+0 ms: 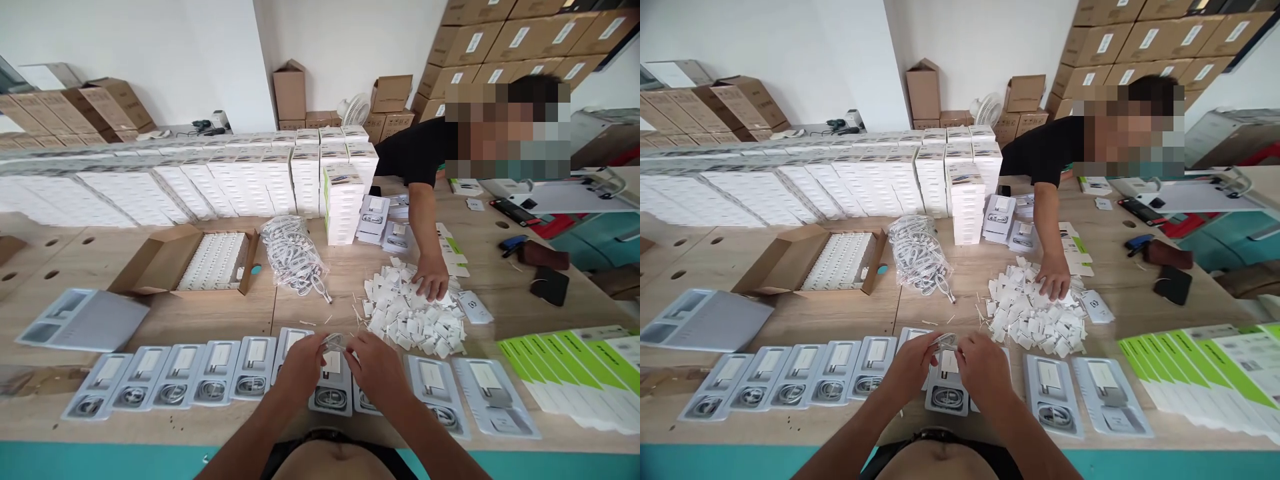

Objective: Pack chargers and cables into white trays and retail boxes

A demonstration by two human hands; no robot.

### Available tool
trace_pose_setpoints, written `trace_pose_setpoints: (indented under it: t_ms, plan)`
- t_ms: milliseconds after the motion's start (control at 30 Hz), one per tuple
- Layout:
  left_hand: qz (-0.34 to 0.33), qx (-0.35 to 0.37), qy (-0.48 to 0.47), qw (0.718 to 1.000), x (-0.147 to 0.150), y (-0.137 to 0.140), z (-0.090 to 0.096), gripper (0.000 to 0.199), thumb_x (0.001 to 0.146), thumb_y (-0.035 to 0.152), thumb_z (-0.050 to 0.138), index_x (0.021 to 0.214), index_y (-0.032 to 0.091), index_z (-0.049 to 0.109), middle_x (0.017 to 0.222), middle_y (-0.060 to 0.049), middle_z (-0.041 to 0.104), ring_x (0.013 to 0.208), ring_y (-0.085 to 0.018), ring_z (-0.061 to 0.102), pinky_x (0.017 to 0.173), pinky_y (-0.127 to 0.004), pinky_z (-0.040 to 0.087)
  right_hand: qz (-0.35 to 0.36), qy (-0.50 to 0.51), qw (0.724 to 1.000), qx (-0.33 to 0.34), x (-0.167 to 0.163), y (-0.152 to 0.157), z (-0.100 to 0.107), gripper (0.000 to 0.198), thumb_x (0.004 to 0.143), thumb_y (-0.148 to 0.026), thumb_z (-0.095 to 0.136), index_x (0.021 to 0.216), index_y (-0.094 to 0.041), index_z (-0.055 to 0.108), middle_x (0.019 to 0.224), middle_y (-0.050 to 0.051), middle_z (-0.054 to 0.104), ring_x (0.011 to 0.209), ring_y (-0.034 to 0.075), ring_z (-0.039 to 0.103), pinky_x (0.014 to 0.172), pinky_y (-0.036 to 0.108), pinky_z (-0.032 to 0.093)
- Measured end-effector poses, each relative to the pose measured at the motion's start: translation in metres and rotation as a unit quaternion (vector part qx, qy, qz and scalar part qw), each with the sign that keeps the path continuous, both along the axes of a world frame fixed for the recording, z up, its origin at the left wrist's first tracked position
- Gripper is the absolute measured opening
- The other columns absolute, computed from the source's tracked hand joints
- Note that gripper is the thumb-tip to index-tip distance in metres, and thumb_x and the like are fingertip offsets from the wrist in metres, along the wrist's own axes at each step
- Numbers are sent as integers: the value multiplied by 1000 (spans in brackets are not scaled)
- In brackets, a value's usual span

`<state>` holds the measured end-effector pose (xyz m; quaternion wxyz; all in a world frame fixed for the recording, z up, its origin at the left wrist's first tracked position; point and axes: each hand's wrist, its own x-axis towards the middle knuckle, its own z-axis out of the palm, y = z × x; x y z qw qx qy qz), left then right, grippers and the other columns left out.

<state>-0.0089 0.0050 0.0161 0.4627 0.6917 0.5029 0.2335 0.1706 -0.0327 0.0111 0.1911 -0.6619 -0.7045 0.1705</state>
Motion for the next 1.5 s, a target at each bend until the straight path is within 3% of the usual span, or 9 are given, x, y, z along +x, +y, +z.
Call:
trace_pose_setpoints:
  t_ms: [200, 567, 667, 833, 967, 1100, 1233, 1333, 1500]
  plan:
    - [43, -55, -44, 997, 5, -7, -8, 29, 88, 33, 46, 100, 23, 71, 60, 0, 58, 55, -17, 49, 62, -28, 34, -82, 268, 957, -66, -12, 8, -10, 21, 90, -36, 46, 76, -23, 56, 61, -2, 63, 58, 17, 60, 55, 26, 39]
    - [39, -125, -115, 985, 1, -4, -28, 32, 88, 43, 48, 97, 20, 68, 74, -4, 67, 59, -16, 60, 60, -27, 45, -159, 458, 871, -71, -34, 12, -35, 26, 87, -46, 52, 83, -20, 53, 67, 1, 67, 54, 18, 65, 54, 28, 50]
    - [35, -156, -164, 973, 0, -2, -30, 33, 87, 43, 51, 103, 19, 67, 82, -5, 67, 66, -17, 62, 64, -28, 49, -180, 488, 850, -82, -36, 10, -37, 28, 86, -48, 54, 83, -20, 54, 68, 2, 68, 52, 18, 65, 53, 29, 50]
    - [24, -213, -231, 949, 3, -4, -28, 39, 87, 44, 51, 110, 15, 64, 91, -9, 68, 73, -18, 63, 69, -33, 53, -192, 463, 865, -25, -38, 8, -40, 30, 85, -49, 57, 79, -19, 56, 62, 1, 63, 51, 16, 58, 50, 26, 46]
    - [2, -127, -140, 982, 8, -5, -23, 36, 88, 38, 50, 117, 20, 63, 84, -5, 69, 72, -17, 63, 68, -29, 52, -250, 476, 843, -10, -37, 9, -41, 33, 83, -51, 57, 79, -18, 56, 63, 1, 63, 53, 15, 57, 53, 26, 46]
    - [-17, -85, -93, 992, 8, -2, -22, 36, 89, 35, 49, 119, 22, 63, 81, -3, 69, 69, -16, 63, 68, -28, 51, -228, 518, 821, -79, -32, 9, -41, 33, 82, -50, 56, 75, -18, 55, 63, 1, 64, 50, 13, 57, 50, 25, 44]
    - [-36, -145, -139, 979, 4, 4, -27, 38, 86, 38, 55, 119, 21, 64, 82, -3, 69, 74, -18, 65, 70, -31, 54, -191, 527, 819, -120, -19, 7, -44, 33, 77, -48, 62, 67, -18, 56, 55, -1, 61, 43, 11, 50, 43, 23, 37]
    - [-52, -192, -165, 966, 1, 6, -30, 39, 85, 40, 57, 116, 18, 66, 85, -4, 67, 73, -17, 65, 68, -31, 55, -212, 510, 830, -77, -10, 2, -48, 28, 67, -41, 74, 71, -18, 58, 61, -3, 61, 50, 10, 51, 49, 23, 39]
    - [-95, -279, -171, 940, 6, 4, -35, 38, 82, 39, 64, 111, 16, 68, 85, -4, 69, 67, -13, 62, 63, -26, 53, -185, 588, 781, -103, -7, -11, -55, 31, 65, -36, 74, 85, -20, 56, 66, -5, 61, 52, 11, 55, 48, 22, 41]
